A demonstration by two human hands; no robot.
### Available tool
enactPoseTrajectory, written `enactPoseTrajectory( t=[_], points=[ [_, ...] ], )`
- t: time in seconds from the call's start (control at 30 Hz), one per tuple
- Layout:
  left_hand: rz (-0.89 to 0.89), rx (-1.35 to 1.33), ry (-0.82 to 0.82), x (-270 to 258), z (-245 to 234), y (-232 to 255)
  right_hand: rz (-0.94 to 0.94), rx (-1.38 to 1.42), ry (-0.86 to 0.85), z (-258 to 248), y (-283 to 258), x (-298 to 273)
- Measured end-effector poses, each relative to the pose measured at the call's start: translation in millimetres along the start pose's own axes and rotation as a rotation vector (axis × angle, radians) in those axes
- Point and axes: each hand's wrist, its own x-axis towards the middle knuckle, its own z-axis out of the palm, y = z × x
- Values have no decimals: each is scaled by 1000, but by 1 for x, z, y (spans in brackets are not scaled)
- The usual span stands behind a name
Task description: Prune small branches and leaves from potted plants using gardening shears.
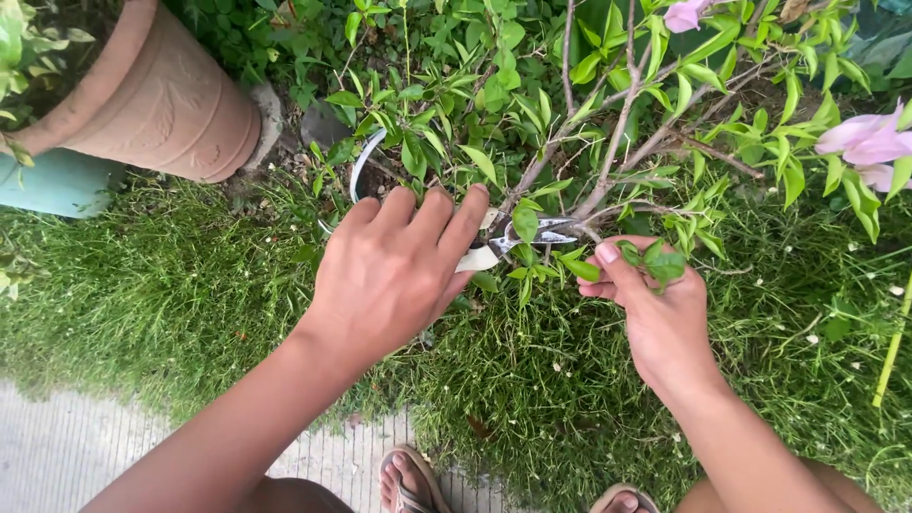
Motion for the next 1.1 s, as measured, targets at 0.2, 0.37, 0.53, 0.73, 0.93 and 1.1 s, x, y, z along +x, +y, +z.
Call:
enactPoseTrajectory(
  t=[0.2, 0.37, 0.53, 0.73, 0.93, 1.1],
  points=[
    [23, 23, -4, 2, 3, -2, 1, -39, -8, 1, -3, -1],
    [52, 66, 12, 1, 4, -3, -4, -8, -11, -1, -1, 0],
    [64, 91, 54, -2, 10, -4, -17, 25, -5, -3, 2, 0],
    [75, 115, 73, -3, 12, -2, -12, 34, -13, -2, 0, -2],
    [72, 92, 41, -1, 11, -2, 8, 22, -2, -1, -3, -2],
    [100, 112, 18, 0, 14, -5, 3, 17, -18, -4, -1, -3]
  ],
)
